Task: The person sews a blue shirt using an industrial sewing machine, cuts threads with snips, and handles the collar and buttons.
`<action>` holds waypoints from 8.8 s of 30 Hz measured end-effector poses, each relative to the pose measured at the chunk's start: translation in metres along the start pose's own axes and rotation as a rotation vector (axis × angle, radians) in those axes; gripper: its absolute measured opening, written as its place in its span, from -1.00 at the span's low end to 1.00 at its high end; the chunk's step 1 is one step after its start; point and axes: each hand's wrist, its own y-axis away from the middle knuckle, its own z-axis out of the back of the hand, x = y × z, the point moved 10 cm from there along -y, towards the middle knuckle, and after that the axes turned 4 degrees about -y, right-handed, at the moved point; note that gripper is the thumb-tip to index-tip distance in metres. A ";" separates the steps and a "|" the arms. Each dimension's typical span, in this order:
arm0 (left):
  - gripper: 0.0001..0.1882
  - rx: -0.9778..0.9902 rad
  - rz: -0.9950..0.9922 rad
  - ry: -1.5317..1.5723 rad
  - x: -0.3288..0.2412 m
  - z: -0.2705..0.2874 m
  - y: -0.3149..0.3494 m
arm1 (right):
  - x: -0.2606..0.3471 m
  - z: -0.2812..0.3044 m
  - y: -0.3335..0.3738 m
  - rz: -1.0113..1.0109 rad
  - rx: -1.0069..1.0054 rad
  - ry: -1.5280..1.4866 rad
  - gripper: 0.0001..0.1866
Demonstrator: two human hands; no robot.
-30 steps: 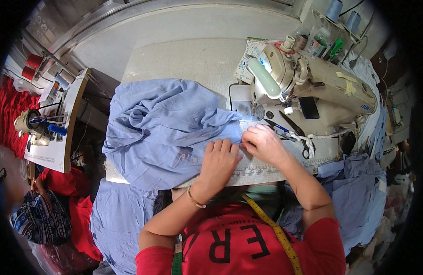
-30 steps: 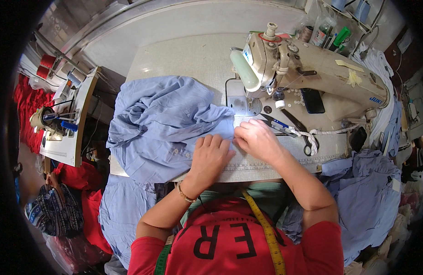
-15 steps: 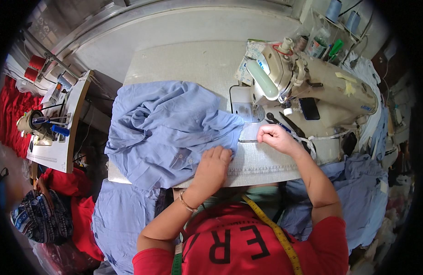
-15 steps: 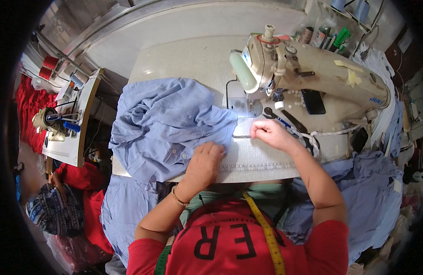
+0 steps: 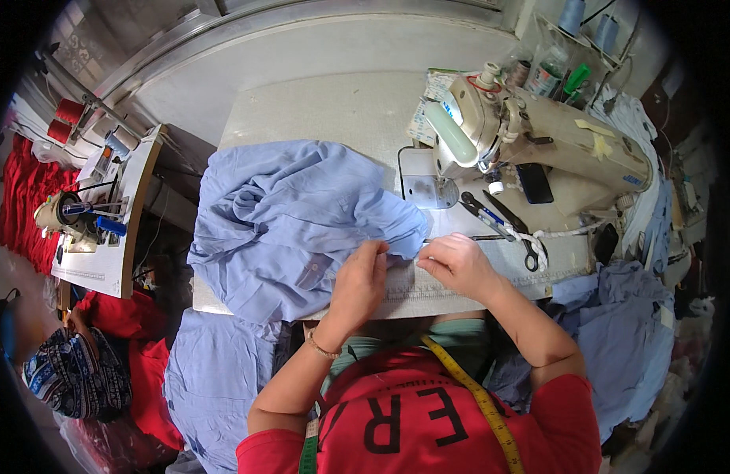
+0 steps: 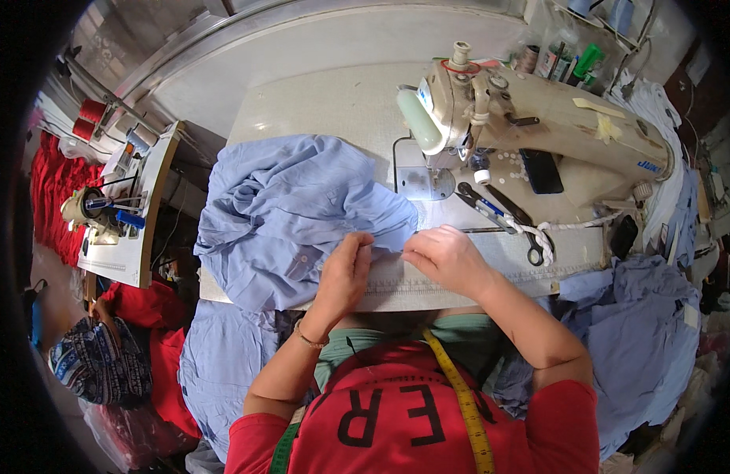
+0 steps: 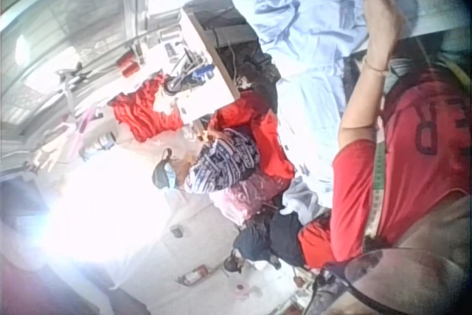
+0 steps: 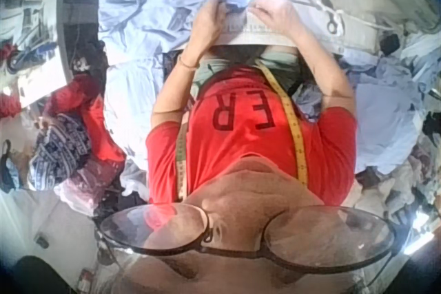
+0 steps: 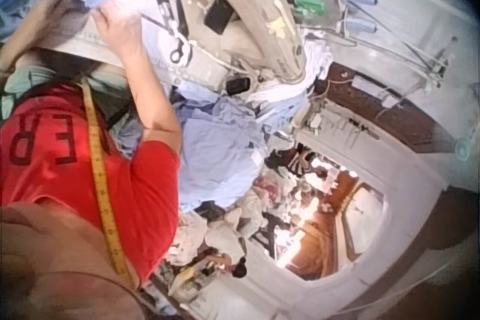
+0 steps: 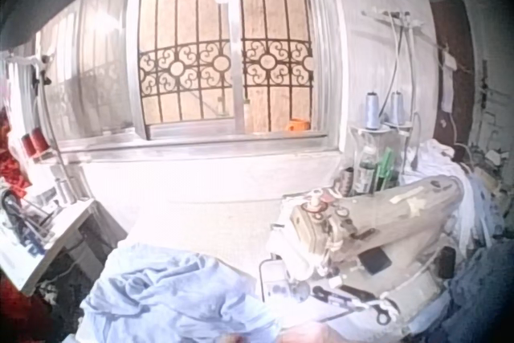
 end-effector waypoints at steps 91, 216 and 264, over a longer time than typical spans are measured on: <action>-0.92 -0.010 0.104 0.156 0.002 -0.009 0.017 | -0.032 -0.057 0.029 -0.511 -0.271 -1.009 -0.29; -0.81 0.246 0.482 0.679 0.047 -0.024 0.030 | -0.002 -0.030 0.005 -0.236 -0.253 -0.575 -0.84; -0.80 0.217 0.017 0.187 0.012 -0.005 0.000 | 0.013 -0.029 0.014 -0.224 -0.155 -0.131 -0.86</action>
